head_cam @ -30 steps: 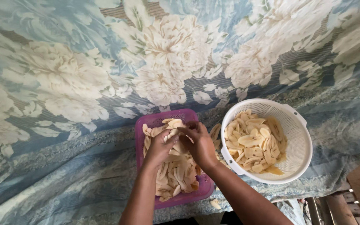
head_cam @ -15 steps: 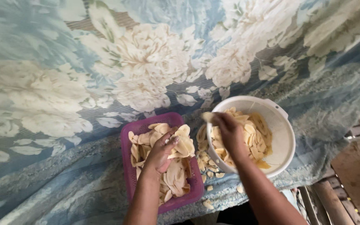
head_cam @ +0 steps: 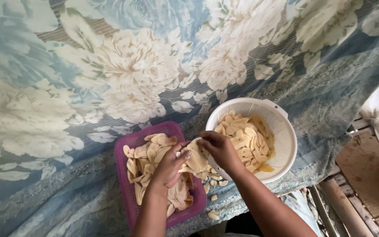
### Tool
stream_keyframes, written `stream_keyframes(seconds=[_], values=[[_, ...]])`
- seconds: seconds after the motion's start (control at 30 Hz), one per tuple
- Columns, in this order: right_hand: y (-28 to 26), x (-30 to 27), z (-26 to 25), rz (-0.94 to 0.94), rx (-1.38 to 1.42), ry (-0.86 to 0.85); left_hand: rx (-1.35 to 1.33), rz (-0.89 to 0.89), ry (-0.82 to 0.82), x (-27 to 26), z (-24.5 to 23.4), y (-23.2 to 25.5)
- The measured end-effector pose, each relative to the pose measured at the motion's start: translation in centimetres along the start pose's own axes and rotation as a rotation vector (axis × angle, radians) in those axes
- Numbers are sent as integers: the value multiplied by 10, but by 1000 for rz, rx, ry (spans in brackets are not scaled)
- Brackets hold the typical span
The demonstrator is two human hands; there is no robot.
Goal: The person sorts dried fruit slices from one white plastic basket into a purple plastic tray by hand, moving them one at a time.
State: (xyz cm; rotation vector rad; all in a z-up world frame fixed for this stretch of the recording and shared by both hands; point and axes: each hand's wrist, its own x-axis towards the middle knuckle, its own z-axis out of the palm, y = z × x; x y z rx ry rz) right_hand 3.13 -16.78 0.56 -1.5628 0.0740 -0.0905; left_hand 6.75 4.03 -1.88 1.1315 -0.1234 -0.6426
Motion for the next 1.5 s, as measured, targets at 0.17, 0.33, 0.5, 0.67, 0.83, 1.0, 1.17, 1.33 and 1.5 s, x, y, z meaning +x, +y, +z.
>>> stream_keyframes(seconds=[0.17,0.33,0.5,0.67,0.83,1.0,1.17,1.33,1.5], values=[[8,5,10,1,35,-34,74,-38,14,-11,-8,8],[2,7,4,-4,4,5,-44,-85,-36,-11,0,9],[-7,3,1,17,40,13,-107,-91,-53,-7,1,-1],[-20,-1,6,-39,42,83,-336,120,-369,-5,6,-24],[-34,-16,19,-304,-211,205,-491,-9,-53,-7,19,-42],[-40,-29,26,-451,-205,106,-492,127,-26,-17,23,-37],[-28,-23,19,-178,-54,164,-408,108,100,-17,25,-32],[-34,-19,-25,-220,119,299,-488,145,24,-14,21,-38],[-40,-25,-71,-240,107,400,-416,91,5,-16,33,-28]])
